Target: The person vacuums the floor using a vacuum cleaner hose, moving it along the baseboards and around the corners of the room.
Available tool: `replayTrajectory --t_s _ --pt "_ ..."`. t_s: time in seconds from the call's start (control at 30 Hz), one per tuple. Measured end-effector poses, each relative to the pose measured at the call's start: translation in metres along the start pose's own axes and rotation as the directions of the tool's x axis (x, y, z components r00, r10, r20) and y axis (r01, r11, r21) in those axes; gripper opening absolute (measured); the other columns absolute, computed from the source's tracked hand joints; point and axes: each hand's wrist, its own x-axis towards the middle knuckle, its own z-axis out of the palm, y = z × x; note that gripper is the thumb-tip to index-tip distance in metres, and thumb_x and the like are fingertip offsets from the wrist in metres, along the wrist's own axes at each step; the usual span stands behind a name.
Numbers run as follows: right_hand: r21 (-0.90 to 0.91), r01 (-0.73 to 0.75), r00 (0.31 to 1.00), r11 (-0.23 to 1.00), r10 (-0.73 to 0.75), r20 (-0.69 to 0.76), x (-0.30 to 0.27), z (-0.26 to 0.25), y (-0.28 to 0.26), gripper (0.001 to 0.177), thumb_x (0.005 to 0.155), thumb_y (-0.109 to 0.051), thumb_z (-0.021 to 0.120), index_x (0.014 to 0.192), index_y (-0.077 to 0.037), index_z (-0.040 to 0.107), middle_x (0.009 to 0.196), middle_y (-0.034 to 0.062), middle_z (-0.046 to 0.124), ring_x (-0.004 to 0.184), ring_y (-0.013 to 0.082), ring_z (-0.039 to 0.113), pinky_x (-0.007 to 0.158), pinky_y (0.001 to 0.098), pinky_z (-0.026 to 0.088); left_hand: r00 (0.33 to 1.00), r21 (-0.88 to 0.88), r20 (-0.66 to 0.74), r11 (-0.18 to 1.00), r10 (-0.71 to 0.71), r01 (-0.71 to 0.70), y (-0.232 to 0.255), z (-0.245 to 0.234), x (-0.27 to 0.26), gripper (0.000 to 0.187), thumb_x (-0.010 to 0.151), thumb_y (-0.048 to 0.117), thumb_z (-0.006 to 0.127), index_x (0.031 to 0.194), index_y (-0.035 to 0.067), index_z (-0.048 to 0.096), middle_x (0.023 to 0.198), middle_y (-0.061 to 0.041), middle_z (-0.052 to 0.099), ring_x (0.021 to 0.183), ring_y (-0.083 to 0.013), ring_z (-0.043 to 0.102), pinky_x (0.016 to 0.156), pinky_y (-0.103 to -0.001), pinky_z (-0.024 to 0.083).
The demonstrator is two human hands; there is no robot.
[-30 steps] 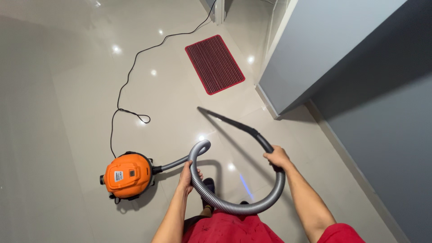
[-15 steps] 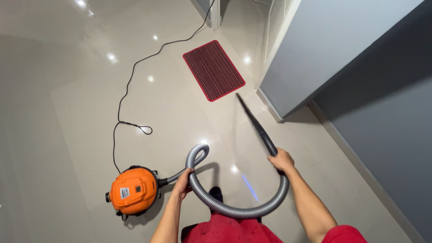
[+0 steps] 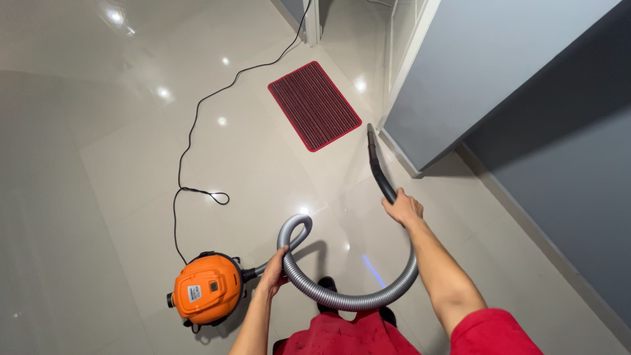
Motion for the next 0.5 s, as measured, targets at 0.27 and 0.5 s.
replayTrajectory --t_s 0.27,0.5 --pt "-0.047 0.085 0.996 0.995 -0.083 0.034 -0.011 0.007 -0.013 0.060 0.097 -0.060 0.043 0.134 -0.015 0.058 0.110 0.0204 0.074 0.110 0.0400 0.070 0.097 0.0527 0.052 0.999 0.015 0.031 1.000 0.013 -0.014 -0.001 -0.015 0.005 0.043 0.094 0.057 0.052 0.094 0.015 0.055 0.074 0.000 0.051 0.067 -0.0147 0.054 0.065 -0.035 0.051" --pt "0.013 0.042 0.999 0.999 -0.043 0.018 -0.070 0.035 0.039 0.058 0.097 -0.061 0.044 0.131 -0.017 0.060 0.110 0.0197 0.074 0.109 0.0389 0.069 0.097 0.0522 0.051 0.996 0.055 0.089 0.998 0.005 -0.010 -0.003 0.007 0.002 0.053 0.095 0.054 0.050 0.120 0.009 0.058 0.081 -0.007 0.066 0.067 -0.0162 0.063 0.062 -0.036 0.056"
